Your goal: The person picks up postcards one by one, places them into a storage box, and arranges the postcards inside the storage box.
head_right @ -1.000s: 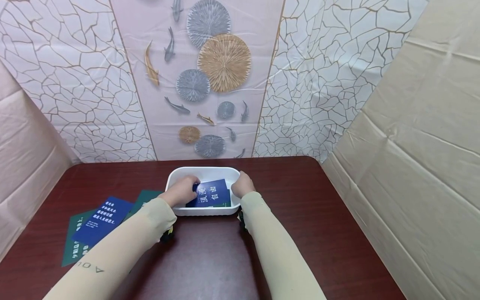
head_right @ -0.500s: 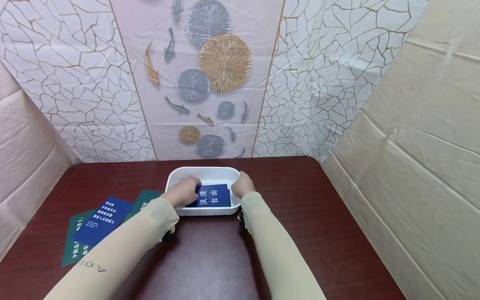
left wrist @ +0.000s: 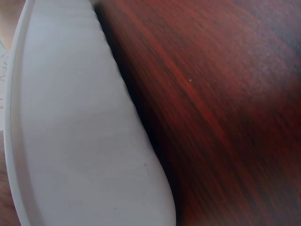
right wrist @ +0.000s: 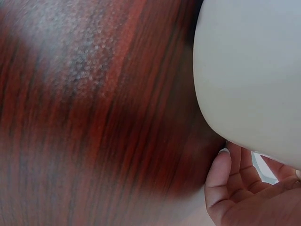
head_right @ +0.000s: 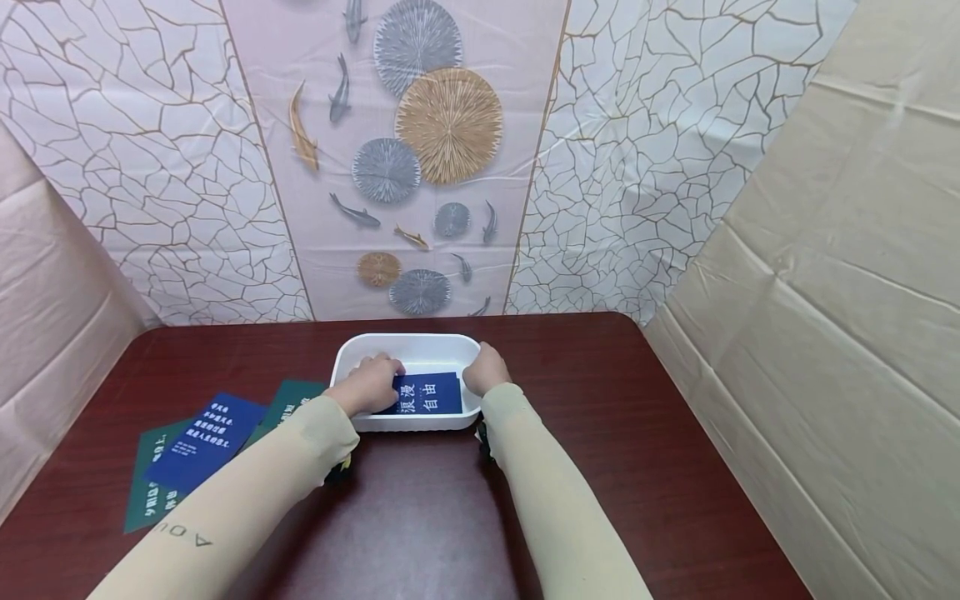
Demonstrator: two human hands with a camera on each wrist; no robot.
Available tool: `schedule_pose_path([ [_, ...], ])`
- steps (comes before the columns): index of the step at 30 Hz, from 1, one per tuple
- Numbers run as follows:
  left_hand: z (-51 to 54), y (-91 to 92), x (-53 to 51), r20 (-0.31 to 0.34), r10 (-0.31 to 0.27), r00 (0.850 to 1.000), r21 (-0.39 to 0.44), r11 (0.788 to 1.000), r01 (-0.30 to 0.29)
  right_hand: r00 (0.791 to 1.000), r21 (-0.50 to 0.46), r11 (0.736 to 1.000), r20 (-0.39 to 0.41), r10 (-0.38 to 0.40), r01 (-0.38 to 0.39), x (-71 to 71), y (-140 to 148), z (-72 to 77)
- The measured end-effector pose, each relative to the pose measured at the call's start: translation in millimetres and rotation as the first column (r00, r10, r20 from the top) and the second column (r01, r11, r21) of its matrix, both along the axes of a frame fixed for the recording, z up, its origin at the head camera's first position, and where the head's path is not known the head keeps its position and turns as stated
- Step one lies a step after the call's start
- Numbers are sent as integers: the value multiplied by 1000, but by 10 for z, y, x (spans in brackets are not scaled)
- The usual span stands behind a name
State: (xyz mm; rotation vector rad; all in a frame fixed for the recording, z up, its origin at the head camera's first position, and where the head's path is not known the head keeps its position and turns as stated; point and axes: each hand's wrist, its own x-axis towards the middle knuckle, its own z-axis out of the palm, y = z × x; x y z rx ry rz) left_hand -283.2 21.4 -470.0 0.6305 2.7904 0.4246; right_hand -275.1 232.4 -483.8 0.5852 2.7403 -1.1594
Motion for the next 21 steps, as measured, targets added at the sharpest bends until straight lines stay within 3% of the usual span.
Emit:
schedule_pose_path([
  [7,-35,-16,-8,-17,-35,999,3,999,35,1000,-12,1000,-3,8,-8,2,-1,-6],
  [21,9,-23,21,23,-43,999,3,999,43,1000,-5,1000,-3,12,-12,-17,19,-33],
])
